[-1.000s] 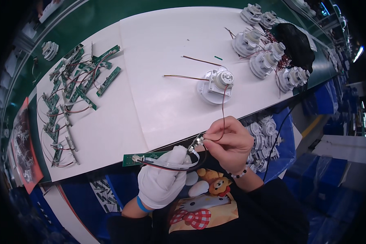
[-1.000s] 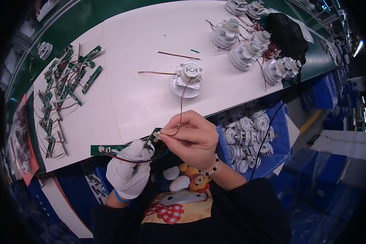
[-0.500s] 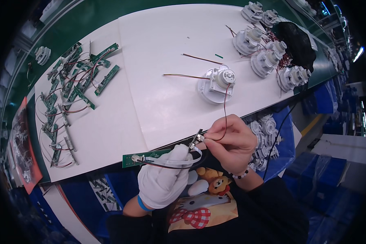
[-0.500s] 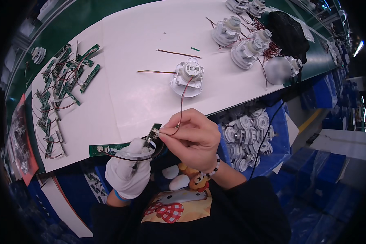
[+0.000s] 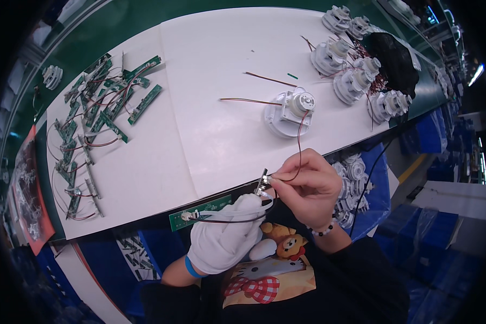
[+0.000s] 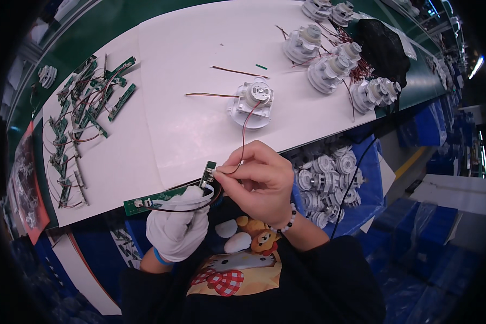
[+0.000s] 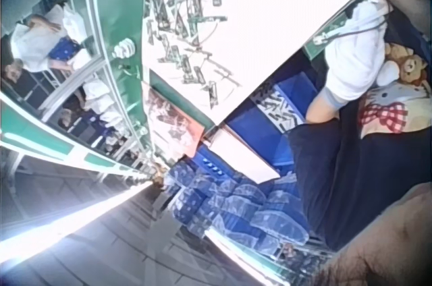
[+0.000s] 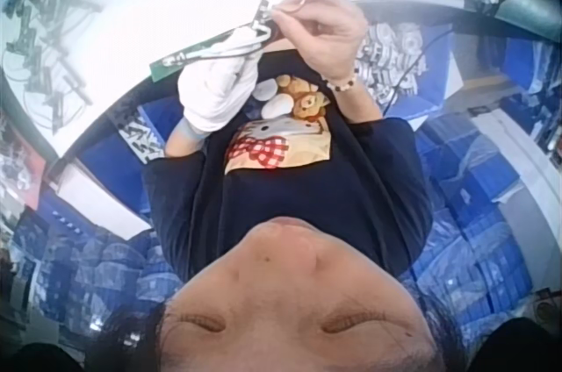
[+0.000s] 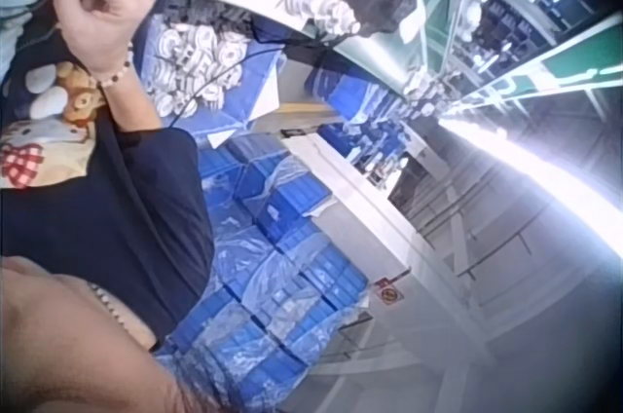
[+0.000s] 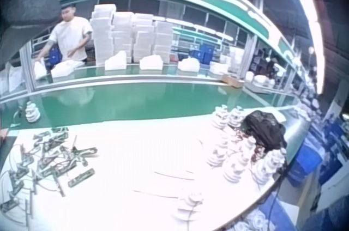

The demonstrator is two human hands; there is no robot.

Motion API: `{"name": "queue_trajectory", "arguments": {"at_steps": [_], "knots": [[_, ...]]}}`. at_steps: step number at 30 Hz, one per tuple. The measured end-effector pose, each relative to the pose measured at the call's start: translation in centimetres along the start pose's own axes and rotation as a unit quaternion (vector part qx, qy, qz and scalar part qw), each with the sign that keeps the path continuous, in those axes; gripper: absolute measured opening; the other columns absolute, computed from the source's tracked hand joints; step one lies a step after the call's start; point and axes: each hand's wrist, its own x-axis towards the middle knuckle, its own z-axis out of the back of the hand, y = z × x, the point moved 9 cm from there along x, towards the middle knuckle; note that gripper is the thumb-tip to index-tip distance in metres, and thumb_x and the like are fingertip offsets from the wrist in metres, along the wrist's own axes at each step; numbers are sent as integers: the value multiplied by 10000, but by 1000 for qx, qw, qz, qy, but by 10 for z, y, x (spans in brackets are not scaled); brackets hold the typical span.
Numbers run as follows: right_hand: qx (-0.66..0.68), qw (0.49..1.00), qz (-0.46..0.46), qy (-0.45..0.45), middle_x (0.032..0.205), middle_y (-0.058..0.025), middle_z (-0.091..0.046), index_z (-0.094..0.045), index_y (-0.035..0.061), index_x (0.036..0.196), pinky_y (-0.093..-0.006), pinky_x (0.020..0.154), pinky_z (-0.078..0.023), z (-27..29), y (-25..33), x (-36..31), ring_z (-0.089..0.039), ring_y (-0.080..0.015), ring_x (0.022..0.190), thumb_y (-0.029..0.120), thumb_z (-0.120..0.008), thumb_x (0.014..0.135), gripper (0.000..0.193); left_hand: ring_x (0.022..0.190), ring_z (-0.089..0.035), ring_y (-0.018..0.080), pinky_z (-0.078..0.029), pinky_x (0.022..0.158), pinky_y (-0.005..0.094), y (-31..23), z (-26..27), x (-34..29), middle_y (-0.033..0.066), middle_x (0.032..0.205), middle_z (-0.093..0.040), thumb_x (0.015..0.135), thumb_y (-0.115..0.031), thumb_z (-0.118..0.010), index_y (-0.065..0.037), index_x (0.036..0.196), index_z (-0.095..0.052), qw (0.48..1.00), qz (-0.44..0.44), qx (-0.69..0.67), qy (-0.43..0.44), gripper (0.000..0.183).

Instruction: The person assembles electronic components by hand, connecting wires to green circuit boards and white circular housings. They repeatedly pick up parts, insert wires into the housings, and attach the boards, placing the finished units on the table.

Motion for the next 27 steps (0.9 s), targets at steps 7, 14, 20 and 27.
{"name": "queue_trajectory", "arguments": {"at_steps": [7,14,20,27], "knots": [[93,991,-73,62,797,-79,-572,-656,-33,722,-133,455,-374,-6,-7,5,-547,-54,591,-83,-678,678,70,920,-585,263,-493,701,312,4,-16,-10,145,1050,-583,733,-114,-649,2,1137,-529,987,-70,-99,101,437],[131,979,-86,133,802,-77,-573,-628,-42,708,-129,449,-345,-11,-10,8,-490,-19,549,-80,-672,687,62,741,-628,211,-512,600,296,3,-8,-14,97,938,-630,635,-49,-720,-72,991,-608,988,-128,-50,72,374],[83,979,-65,175,805,-68,-564,-603,-19,706,-136,428,-276,-14,2,8,-385,8,503,-78,-661,696,84,728,-626,204,-511,560,286,7,-6,-16,101,973,-626,632,-71,-728,-77,1035,-589,989,-113,-75,63,426],[78,992,7,96,807,-73,-565,-595,-8,709,-137,413,-286,-6,9,3,-411,3,502,-71,-671,685,102,755,-618,237,-507,585,301,5,-7,-14,114,990,-610,668,-100,-693,-58,1036,-589,986,-118,-94,68,385]]}}
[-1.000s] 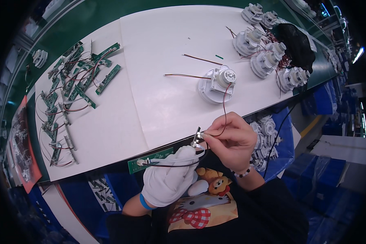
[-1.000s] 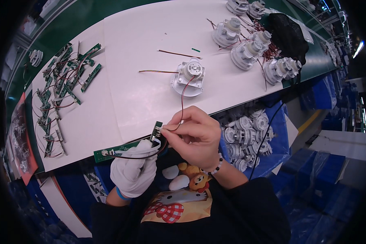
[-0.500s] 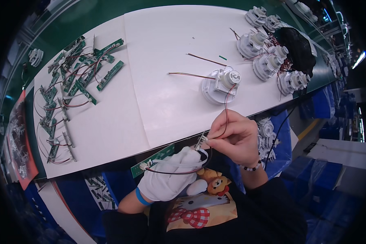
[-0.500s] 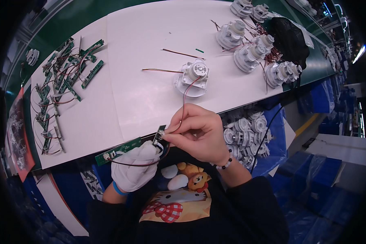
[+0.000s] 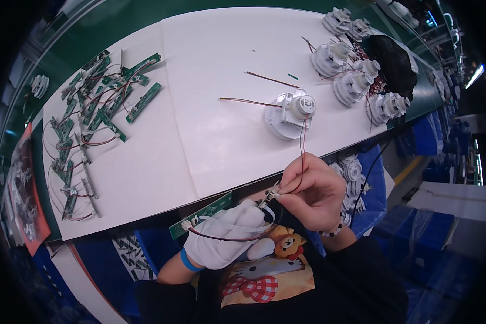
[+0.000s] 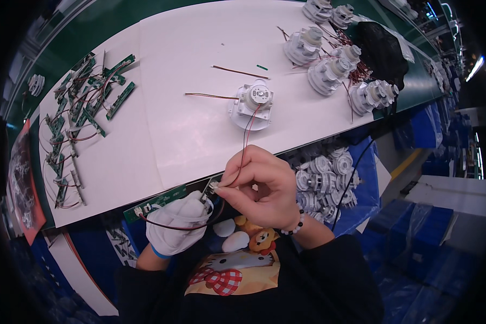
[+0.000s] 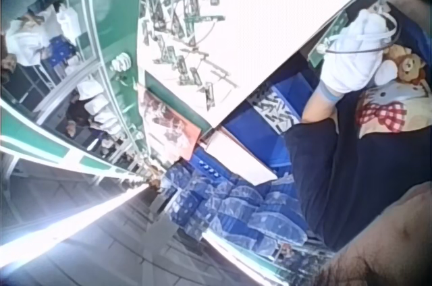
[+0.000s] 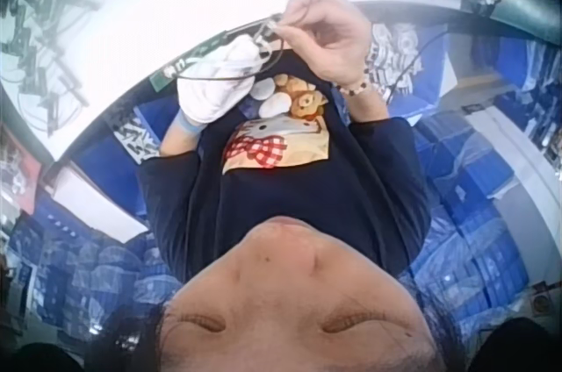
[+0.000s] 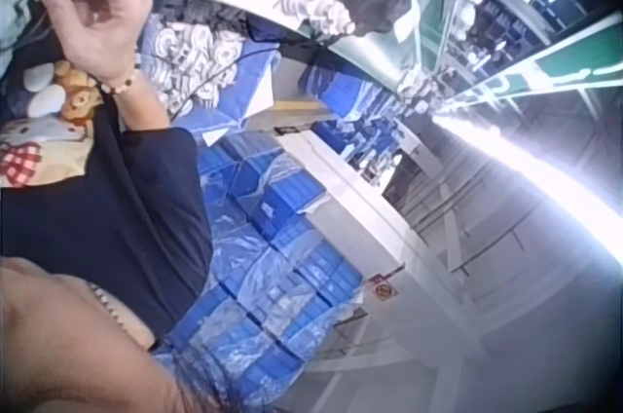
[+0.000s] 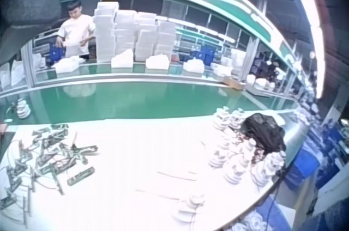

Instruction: The person assembles electronic components by hand, connecting wires to green circuit boards and white circular housings. They repeatedly pick up parts, insert wires into the housings, and attach the boards, placing the finished units on the table.

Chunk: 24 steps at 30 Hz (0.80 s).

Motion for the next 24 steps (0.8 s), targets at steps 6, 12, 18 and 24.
{"name": "queue_trajectory", "arguments": {"at_steps": [6,12,18,24], "knots": [[-51,998,-10,18,798,-61,-564,-602,-3,692,-135,393,-286,0,6,1,-418,9,488,-61,-690,669,108,781,-619,254,-506,615,303,-3,-5,-4,165,1004,-590,759,-195,-630,-10,1056,-572,998,-33,17,46,355],[-111,988,-77,69,784,-103,-565,-629,-12,689,-200,520,-385,-5,10,3,-510,-98,611,-73,-702,612,122,706,-624,243,-503,566,287,4,-26,-25,204,956,-594,778,-206,-627,-4,1076,-556,994,-24,45,95,367],[40,986,-140,75,844,-45,-564,-637,-1,794,-139,441,-295,-3,-9,7,-371,9,485,-27,-717,667,153,740,-610,306,-508,603,335,4,-32,-26,278,1062,-524,795,-128,-561,13,1099,-543,981,-35,-81,171,336],[78,980,-110,149,885,-42,-565,-645,-19,896,-153,461,-319,-14,-8,8,-391,4,529,-41,-681,704,197,754,-608,283,-504,616,328,11,-42,-29,235,1038,-548,784,-130,-562,-43,1079,-575,983,-5,-93,161,308]]}}
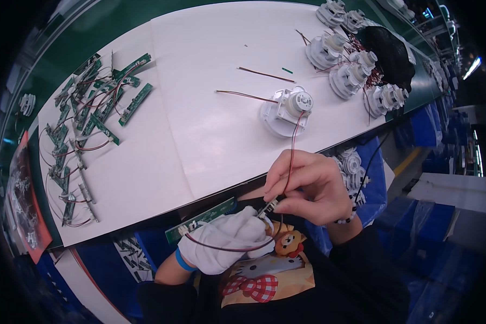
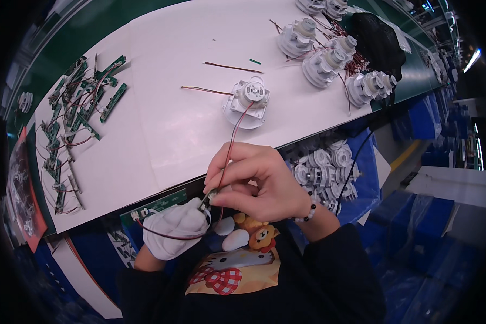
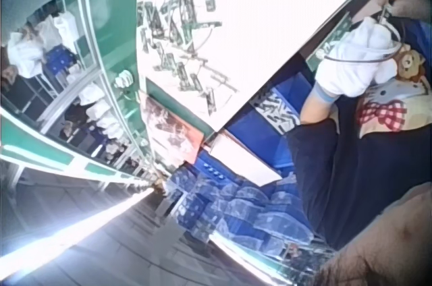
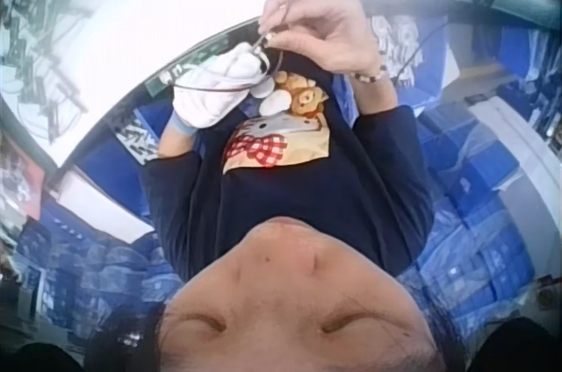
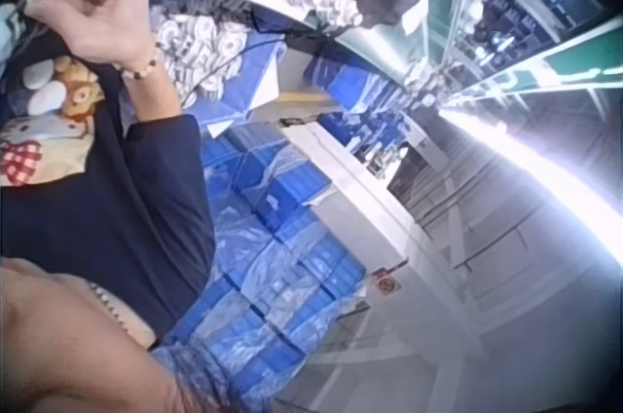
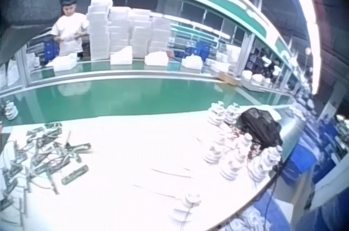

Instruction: The person assembles electronic components by hand, connecting wires to green circuit boards and white circular housings. They repeatedly pick up parts, insert wires into the housings, and attach the boards, placing the finished units on the table.

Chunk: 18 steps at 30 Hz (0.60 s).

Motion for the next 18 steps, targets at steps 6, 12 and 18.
{"name": "queue_trajectory", "arguments": {"at_steps": [6,12,18], "knots": [[58,986,-135,-73,904,-128,-588,-645,-68,863,-141,526,-388,10,-30,-3,-499,-42,594,-17,-701,670,208,736,-626,219,-499,593,302,-1,47,20,99,908,-621,713,-87,-614,-45,907,-631,991,78,1,-105,199],[-372,887,46,-270,959,-99,-595,-614,11,937,-175,492,-398,74,7,-21,-550,-77,621,76,-753,647,328,550,-618,173,-483,427,208,41,67,-28,126,722,-599,872,-75,-526,29,945,-539,813,314,-229,-433,127],[-418,869,91,-248,1054,-127,-577,-565,-2,1051,-290,771,-464,77,9,19,-564,-203,961,72,-747,631,464,592,-642,199,-529,469,233,45,81,-12,140,773,-610,843,-67,-580,49,914,-549,769,349,-327,-425,140]]}}
